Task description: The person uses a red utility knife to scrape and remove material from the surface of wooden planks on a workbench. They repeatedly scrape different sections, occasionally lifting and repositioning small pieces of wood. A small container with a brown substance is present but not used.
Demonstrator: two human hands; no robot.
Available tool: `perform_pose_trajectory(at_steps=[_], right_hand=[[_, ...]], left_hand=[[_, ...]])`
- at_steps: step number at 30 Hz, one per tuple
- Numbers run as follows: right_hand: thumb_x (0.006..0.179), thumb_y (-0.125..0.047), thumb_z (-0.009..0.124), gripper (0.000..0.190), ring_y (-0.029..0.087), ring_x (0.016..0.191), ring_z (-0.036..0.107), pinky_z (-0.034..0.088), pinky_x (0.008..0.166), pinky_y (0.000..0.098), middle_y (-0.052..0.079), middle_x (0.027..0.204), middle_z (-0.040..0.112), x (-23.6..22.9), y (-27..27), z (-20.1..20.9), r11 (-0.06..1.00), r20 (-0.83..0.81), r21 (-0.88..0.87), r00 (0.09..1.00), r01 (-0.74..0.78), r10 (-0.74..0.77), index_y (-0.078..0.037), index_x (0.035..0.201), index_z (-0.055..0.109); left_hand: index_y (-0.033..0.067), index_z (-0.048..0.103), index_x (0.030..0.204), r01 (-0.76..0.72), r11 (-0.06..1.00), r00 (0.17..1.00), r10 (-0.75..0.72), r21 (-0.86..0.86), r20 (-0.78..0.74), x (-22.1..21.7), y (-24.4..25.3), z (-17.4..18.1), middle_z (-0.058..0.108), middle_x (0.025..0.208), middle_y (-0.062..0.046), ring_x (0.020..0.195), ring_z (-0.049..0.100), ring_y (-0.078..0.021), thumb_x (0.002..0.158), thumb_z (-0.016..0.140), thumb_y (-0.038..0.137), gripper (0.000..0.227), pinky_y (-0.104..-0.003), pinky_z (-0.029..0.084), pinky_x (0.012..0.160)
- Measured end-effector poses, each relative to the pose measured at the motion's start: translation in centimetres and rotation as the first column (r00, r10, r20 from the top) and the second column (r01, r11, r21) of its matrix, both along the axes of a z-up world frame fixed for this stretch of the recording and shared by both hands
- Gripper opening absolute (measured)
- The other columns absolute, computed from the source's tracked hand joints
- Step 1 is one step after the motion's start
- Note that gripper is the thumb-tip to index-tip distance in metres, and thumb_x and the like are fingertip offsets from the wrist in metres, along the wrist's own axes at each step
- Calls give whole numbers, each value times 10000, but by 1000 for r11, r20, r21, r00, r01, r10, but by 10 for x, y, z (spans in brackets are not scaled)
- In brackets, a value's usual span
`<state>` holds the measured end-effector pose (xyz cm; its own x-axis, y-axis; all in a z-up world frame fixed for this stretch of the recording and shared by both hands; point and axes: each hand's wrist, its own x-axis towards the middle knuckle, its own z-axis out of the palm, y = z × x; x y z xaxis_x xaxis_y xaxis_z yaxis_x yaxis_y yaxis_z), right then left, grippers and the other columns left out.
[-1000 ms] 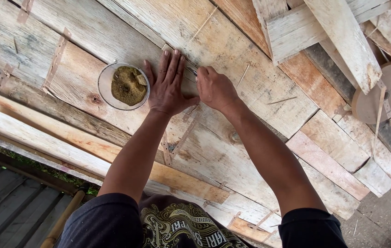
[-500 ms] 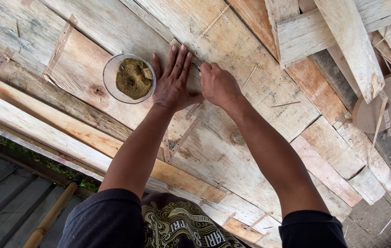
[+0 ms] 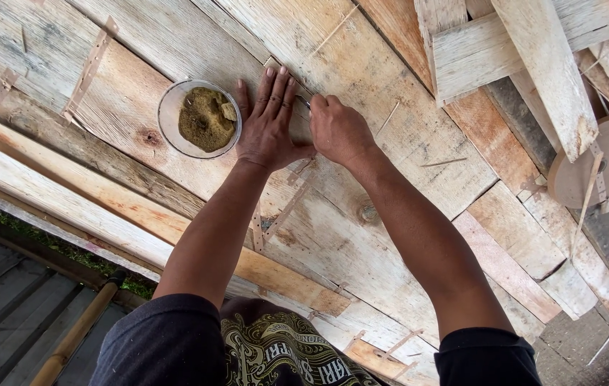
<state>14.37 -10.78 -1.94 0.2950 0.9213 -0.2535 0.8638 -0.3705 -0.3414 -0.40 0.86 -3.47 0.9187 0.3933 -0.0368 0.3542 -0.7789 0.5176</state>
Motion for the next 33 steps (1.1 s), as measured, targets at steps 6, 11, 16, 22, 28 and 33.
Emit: perform_pose_trajectory(at_steps=[6,11,16,22,28,33], right_hand=[[1026,-160,487,105,400,577,609,474,444,496,169,848,595,1,0,4,1000,-17,27,1000,-10,11,-59,997,486],[1032,-153,473,113,357,554,590,464,425,464,173,826,596,1,3,3,1000,-55,14,998,8,-7,-54,979,489],[1028,-129,493,97,322,556,598,486,430,421,176,817,606,2,6,-3,1000,-34,-15,999,-22,22,-43,982,491],[1039,-128,531,109,260,536,624,509,410,370,146,780,624,5,8,0,991,20,-116,998,-59,62,-61,960,497],[1024,-80,503,90,343,641,668,550,505,430,216,828,650,7,6,12,984,-93,-160,994,-77,62,9,1015,503],[1037,-106,470,114,371,698,657,537,570,484,215,895,648,8,0,19,982,-136,-179,990,-62,38,0,1022,509]], left_hand=[[20,172,1654,16,1000,997,-17,-13,-69,1,1,3,132,1738,-147,1608,64,-333,716,775,874,1405,-670,-105,1219],[15,212,1651,20,1000,999,-21,-23,-45,1,1,2,135,1731,-159,1604,72,-348,715,776,868,1387,-676,-111,1210],[9,210,1655,22,1000,999,-23,-18,-45,0,2,0,123,1731,-162,1604,70,-363,722,783,825,1366,-704,-106,1201],[-38,312,1625,11,999,996,-13,32,87,-1,1,-4,209,1699,-211,1581,158,-415,755,776,884,1350,-752,-56,1179],[-61,362,1616,16,1000,997,-18,27,81,-1,2,-1,211,1699,-196,1576,144,-394,694,808,801,1339,-772,-54,1161],[-80,326,1619,26,1000,996,-27,12,90,-2,3,4,211,1696,-215,1572,147,-413,742,788,849,1358,-768,-52,1160]])
